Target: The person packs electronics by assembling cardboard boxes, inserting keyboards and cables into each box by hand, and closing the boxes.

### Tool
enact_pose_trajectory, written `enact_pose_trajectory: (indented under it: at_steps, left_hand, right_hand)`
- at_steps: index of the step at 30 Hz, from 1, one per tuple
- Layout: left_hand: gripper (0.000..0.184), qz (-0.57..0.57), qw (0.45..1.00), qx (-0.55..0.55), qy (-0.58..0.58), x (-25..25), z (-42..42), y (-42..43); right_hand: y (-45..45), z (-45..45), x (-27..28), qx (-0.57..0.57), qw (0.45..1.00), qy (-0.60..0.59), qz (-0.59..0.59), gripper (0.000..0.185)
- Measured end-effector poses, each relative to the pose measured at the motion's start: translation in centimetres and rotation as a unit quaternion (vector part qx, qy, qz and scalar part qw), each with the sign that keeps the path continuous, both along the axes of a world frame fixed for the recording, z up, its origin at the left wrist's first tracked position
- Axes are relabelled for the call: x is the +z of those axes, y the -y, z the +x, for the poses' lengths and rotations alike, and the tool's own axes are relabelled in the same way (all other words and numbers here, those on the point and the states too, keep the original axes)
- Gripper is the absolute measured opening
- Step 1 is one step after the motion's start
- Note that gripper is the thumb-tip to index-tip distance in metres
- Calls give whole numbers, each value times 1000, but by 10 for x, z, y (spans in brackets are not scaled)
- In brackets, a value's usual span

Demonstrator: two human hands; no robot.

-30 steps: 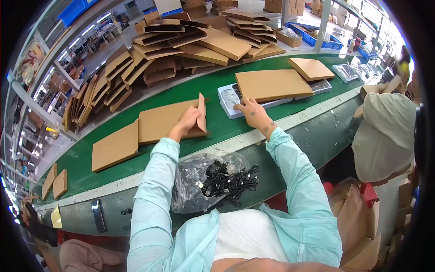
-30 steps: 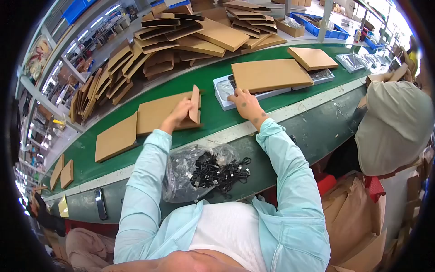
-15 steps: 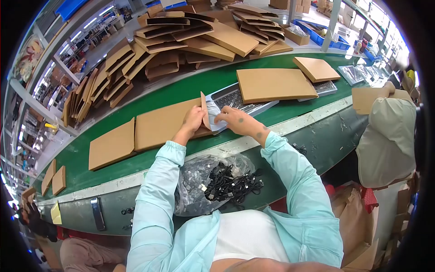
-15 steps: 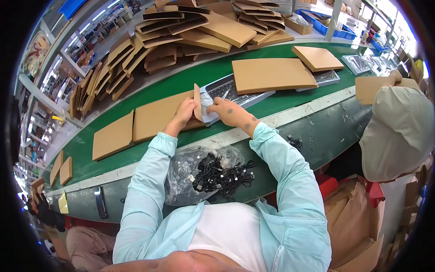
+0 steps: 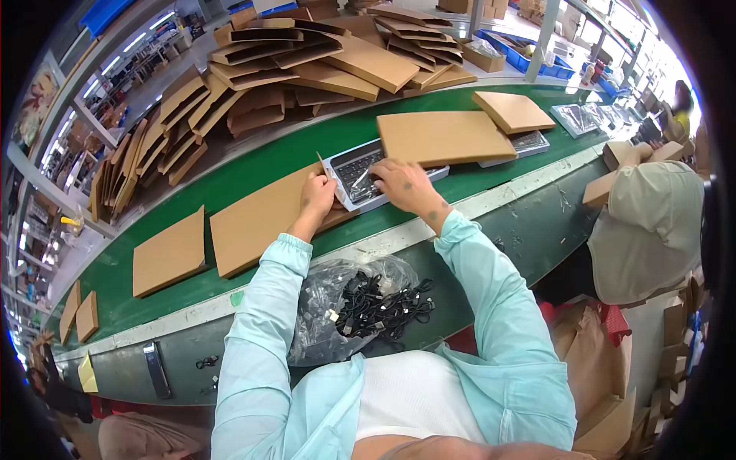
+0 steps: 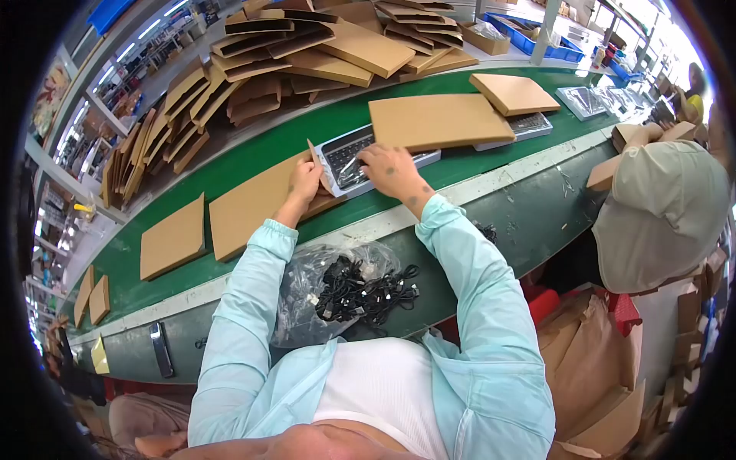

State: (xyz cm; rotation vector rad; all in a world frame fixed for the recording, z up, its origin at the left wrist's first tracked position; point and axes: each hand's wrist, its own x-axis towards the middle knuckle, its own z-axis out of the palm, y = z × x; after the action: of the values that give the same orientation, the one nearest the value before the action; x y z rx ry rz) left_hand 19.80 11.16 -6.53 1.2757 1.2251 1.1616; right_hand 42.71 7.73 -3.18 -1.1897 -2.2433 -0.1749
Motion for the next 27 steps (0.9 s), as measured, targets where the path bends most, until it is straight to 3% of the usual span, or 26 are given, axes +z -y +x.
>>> enact_pose_trajectory:
  at_steps: [1,3,4,5,9,10,13,15,17,18,19,20,21,22,23,24,27]
  left_hand:
    - [33,13,1000,4,-17,-5,-2,-2]
    - [33,43,998,15,-49,-17,-8,-11]
    - [34,94,987,18,-127,-14,-12,-10]
    - [34,83,990,19,-109,-12,-12,-10]
    - [33,60,995,14,-84,2,-13,4]
    - [33,55,995,13,-77,3,-14,6]
    - [32,18,1000,-3,-8,-4,-20,-3]
    - [28,0,999,-5,34,-3,-11,-5]
    - [26,211,969,24,-122,-13,4,-17]
    - [19,194,977,26,-85,5,2,-13]
    - [27,178,983,30,-47,23,1,-9]
    - [33,57,991,-67,104,72,-19,16]
    - [24,58,984,-61,157,107,-30,40]
    - [20,64,978,-73,185,128,-50,46]
    - [20,144,970,-110,165,166,-67,64]
    - [21,201,969,-96,108,200,-81,82]
    - [21,187,980,-21,-63,265,-148,87]
  right_hand:
    - [-4,8,-1,-78,990,106,41,28]
    - [-11,20,1,-310,927,209,-3,36]
    - [-19,32,-2,-337,919,199,-50,38]
    - [-26,47,-8,-362,907,190,-98,41]
    - [-36,73,-19,-323,931,5,-172,41]
    - [-40,73,-27,-305,941,-50,-140,44]
    - [-46,58,-16,-298,919,-137,-218,51]
    - [-37,15,3,-204,950,-30,-234,56]
    - [19,-50,49,-93,941,-100,-309,57]
    - [30,-73,54,-60,938,-140,-313,58]
    - [36,-84,55,-26,931,-180,-316,60]
    - [33,-83,56,62,857,-328,-392,62]
    - [27,-80,59,148,748,-464,-452,64]
    - [34,-71,82,177,797,-433,-382,67]
    - [38,-62,97,181,829,-421,-321,54]
    - [39,-55,107,175,840,-413,-304,47]
    - [46,-17,132,173,866,-360,-299,31]
